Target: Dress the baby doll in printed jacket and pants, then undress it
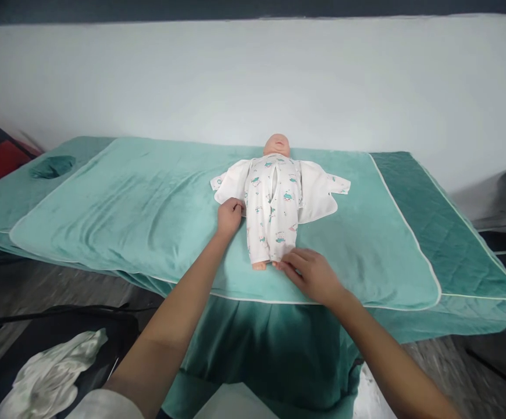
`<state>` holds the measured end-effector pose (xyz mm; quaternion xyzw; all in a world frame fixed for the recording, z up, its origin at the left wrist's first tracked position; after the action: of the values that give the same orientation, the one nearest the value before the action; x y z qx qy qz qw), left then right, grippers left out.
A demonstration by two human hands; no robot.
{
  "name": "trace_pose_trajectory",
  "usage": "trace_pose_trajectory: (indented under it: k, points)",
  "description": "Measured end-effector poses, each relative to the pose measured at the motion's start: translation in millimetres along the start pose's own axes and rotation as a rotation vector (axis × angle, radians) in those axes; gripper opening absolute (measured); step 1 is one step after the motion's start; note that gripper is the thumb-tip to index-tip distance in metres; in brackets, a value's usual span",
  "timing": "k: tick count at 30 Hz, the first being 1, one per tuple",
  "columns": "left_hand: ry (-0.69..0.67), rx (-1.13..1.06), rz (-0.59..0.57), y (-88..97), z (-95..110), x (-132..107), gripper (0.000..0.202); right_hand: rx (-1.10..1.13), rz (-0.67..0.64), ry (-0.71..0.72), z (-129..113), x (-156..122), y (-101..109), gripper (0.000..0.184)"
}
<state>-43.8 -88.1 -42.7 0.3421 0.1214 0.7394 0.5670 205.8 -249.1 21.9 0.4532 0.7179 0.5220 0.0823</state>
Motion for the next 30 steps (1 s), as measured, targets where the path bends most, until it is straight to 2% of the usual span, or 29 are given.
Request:
trace_pose_trajectory:
  k: [4,7,10,13,16,19,22,24,26,28,30]
  points:
    - [0.001,0.032,0.002,-1.5,1,-2,0.026,0.099,0.227,-0.212,35,18,16,0.010]
    - [-0.059,0.126,0.009,-1.4,8,-6,0.043,0.137,0.386,-0.269,56,42,20,0.010]
    - [-0.173,0.226,-0.039,-2.9,18,-11,0.049,0.145,0.417,-0.213,57,64,15,0.013]
    - [-0.244,0.304,-0.100,-5.2,23,-13,0.034,0.127,0.375,-0.188,48,72,3,0.014]
    - [-0.271,0.394,-0.154,-9.0,22,-12,0.020,0.131,0.387,-0.265,52,66,-6,0.025]
    - [-0.262,0.436,-0.161,-11.2,21,-9,0.020,0.202,0.504,-0.433,79,60,-6,0.031]
    - [-0.221,0.430,-0.146,-11.1,19,-7,0.021,0.258,0.585,-0.560,115,63,-3,0.026]
    - [-0.200,0.427,-0.141,-10.7,19,-7,0.022,0.239,0.540,-0.567,133,69,-2,0.021]
    - [-0.194,0.428,-0.135,-10.1,19,-7,0.022,0.142,0.408,-0.539,142,74,-6,0.018]
    - [-0.198,0.430,-0.142,-9.8,19,-7,0.021,-0.019,0.266,-0.470,142,74,-12,0.014]
    - [-0.215,0.439,-0.165,-9.9,20,-7,0.020,-0.177,0.176,-0.360,135,72,-18,0.013]
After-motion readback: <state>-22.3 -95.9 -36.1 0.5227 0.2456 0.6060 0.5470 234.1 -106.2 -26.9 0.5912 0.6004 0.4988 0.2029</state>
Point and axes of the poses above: each hand's wrist, its own x-axis towards the middle knuckle, its own y-axis out of the back of the hand, z = x × y, the point moved 5 cm from there along x, towards the middle knuckle, and after that the axes turned 1 degree about -y, right-handed, at the moved point
